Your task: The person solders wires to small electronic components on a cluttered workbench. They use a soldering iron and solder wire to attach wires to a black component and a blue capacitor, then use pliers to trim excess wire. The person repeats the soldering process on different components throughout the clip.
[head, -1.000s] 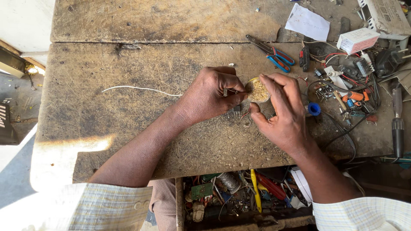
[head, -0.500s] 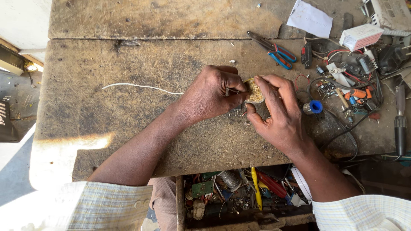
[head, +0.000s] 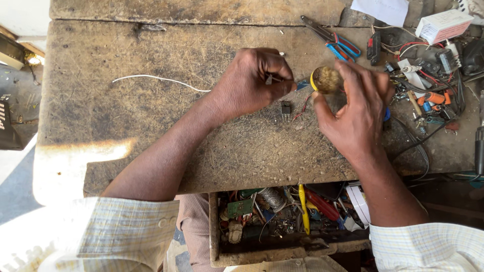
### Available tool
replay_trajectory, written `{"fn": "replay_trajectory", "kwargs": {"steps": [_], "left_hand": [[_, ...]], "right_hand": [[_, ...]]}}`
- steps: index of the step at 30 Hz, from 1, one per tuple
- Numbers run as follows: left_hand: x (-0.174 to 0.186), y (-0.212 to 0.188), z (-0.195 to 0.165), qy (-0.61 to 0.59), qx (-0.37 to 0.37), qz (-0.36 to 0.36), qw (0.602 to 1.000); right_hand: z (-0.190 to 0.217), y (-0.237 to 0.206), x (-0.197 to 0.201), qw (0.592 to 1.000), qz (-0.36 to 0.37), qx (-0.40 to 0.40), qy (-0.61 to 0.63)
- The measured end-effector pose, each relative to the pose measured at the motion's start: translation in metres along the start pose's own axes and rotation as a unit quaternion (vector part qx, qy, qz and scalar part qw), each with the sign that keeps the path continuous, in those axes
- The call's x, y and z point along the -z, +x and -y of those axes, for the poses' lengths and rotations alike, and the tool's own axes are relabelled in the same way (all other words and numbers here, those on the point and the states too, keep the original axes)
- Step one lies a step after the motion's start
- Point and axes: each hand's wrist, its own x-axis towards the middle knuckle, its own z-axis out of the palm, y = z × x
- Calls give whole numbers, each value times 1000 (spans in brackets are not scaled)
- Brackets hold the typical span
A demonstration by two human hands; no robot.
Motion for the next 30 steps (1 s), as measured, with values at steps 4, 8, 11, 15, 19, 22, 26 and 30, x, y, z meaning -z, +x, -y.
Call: {"fn": "replay_trajectory", "kwargs": {"steps": [4,8,11,15,19,22,26,30], "left_hand": [[4,2,6,8,-10,-37,999],[9,3,5,-11,57,-69,996],[15,3,4,-6,81,-100,992],[19,5,0,-11,116,-112,987],[20,5,-7,-40,123,-80,988],[21,2,-10,-41,135,-47,989],[20,1,-9,-102,132,-6,986],[17,2,-8,-214,106,23,971]], "right_hand": [[4,5,0,993,-14,114,19],[15,14,2,980,102,144,87],[23,21,5,973,151,146,98],[28,25,12,967,182,137,111],[27,28,15,967,182,120,131],[24,27,16,968,171,101,151],[22,21,13,970,133,86,185],[20,16,11,967,55,26,246]]}}
